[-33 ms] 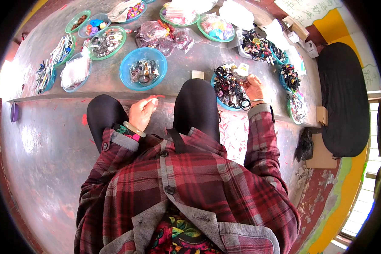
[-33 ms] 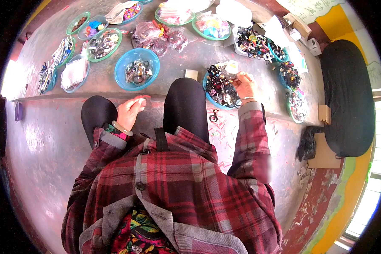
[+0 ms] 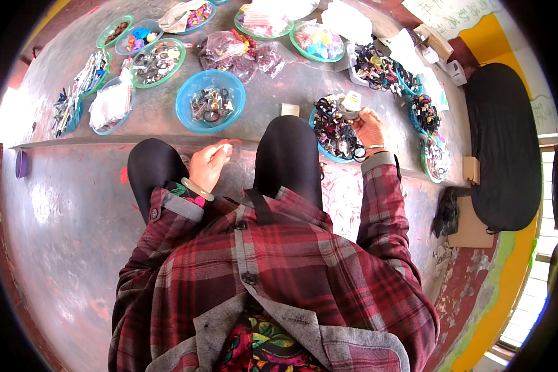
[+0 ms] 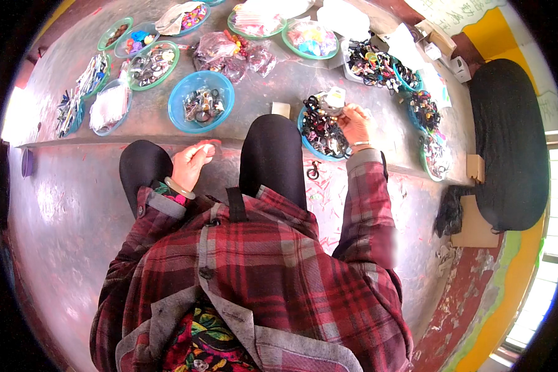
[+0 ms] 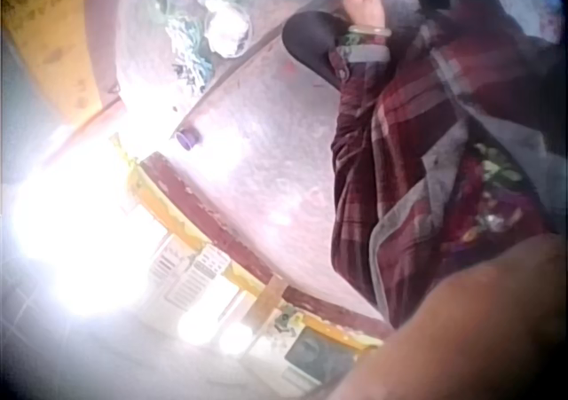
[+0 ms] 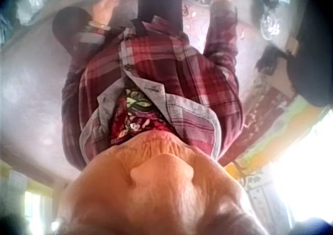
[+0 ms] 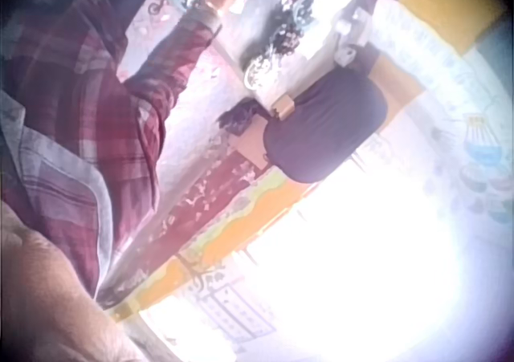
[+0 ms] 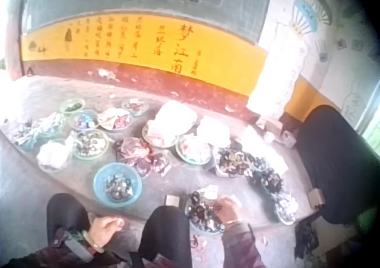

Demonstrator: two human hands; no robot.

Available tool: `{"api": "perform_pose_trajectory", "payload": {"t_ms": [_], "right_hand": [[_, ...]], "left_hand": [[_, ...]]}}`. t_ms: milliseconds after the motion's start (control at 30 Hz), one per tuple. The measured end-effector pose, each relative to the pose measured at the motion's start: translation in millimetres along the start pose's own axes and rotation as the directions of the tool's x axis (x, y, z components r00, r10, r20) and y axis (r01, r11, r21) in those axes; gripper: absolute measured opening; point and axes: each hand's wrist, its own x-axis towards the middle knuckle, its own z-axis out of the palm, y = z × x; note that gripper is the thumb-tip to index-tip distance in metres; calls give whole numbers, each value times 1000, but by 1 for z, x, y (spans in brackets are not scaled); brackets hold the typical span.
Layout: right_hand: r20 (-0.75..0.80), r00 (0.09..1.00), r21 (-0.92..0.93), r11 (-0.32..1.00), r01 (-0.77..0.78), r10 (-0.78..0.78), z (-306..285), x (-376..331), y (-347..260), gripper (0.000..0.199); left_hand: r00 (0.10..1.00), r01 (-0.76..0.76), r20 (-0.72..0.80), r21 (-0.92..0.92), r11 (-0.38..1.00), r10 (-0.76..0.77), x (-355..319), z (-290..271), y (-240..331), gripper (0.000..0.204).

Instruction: The person sits on the floor and packs small hair accessories into clear plastic bags. They pick up items from bowls, place them into bags, and seal the bags one by one.

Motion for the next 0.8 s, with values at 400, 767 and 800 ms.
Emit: {"api": "perform_pose_trajectory", "payload": {"t_ms": [400, 767, 800], "right_hand": [[278, 952, -63, 991, -116, 129, 197, -24, 65, 8], [230, 947, 52, 969, -242, 224, 218, -43, 98, 19], [222, 949, 56, 969, -242, 224, 218, -44, 97, 18]], "left_hand": [[958, 178, 285, -522, 834, -27, -7, -18, 36, 24], [974, 154, 223, -544, 825, -35, -2, -21, 24, 27], [975, 155, 221, -551, 820, -35, -3, -21, 24, 27]]}}
